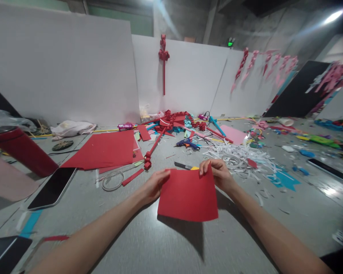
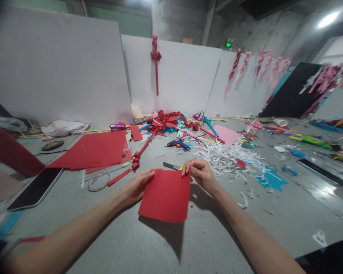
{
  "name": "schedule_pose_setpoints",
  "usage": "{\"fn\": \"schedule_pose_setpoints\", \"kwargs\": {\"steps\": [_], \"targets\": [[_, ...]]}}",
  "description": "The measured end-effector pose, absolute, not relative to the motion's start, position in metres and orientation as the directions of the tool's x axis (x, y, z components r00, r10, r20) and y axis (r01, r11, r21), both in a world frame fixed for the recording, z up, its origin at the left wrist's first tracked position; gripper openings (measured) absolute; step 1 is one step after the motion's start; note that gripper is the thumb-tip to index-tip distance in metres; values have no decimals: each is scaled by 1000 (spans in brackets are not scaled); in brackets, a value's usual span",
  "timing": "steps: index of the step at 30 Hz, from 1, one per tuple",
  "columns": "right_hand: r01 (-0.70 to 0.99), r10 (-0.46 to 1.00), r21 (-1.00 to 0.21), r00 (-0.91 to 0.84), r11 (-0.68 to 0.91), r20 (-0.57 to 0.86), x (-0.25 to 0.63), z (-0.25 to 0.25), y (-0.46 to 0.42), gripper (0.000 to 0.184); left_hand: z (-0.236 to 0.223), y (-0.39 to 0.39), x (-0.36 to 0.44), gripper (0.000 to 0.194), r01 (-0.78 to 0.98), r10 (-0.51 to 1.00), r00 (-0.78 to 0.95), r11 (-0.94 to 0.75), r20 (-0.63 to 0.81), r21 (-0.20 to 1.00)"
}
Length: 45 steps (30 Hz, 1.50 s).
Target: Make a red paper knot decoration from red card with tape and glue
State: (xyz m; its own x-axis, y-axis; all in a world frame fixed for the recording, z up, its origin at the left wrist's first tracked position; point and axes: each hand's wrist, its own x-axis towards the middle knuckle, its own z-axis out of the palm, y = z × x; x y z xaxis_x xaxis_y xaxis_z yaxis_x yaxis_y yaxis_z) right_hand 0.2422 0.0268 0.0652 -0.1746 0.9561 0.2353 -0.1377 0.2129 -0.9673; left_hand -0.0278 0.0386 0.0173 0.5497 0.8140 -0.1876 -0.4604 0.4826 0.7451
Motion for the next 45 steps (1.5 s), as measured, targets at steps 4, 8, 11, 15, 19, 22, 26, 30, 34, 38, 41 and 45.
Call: {"fn": "schedule_pose_setpoints", "kwargs": {"steps": [4,8,11,15,19,22,26,30,34,38,41,45], "targets": [[-128,949,-965,-192,229,250,243,63,28,42,10,37,-21,45,-426,865,489,349,-112,834],[-123,939,-963,-224,239,261,245,59,30,37,7,37,-20,51,-413,910,411,249,-65,876],[-11,942,-971,-241,238,234,242,58,30,32,7,34,-19,46,-339,919,390,195,-51,921],[180,955,-956,-228,232,189,224,62,24,28,10,27,-15,42,-223,938,346,110,-27,969],[261,958,-932,-204,251,201,200,57,15,27,13,18,-10,44,-144,945,326,7,41,990],[333,961,-907,-192,256,201,187,47,11,23,14,13,-7,46,-129,941,336,11,33,992],[349,965,-900,-112,260,236,178,36,10,20,14,10,-5,49,-135,947,321,35,10,990],[348,966,-902,-51,255,253,175,35,8,18,13,9,-4,49,-163,942,335,65,-7,984],[384,960,-884,-19,265,279,172,36,4,18,14,7,-3,39,-185,910,414,53,29,981],[393,943,-872,34,293,332,172,36,3,19,16,4,-1,37,-172,917,395,19,52,985],[334,938,-895,73,296,338,174,36,5,24,17,4,-2,36,-150,934,351,-15,67,989],[207,958,-945,79,254,274,178,36,11,34,17,6,-3,36,-148,952,288,-65,106,987]]}}
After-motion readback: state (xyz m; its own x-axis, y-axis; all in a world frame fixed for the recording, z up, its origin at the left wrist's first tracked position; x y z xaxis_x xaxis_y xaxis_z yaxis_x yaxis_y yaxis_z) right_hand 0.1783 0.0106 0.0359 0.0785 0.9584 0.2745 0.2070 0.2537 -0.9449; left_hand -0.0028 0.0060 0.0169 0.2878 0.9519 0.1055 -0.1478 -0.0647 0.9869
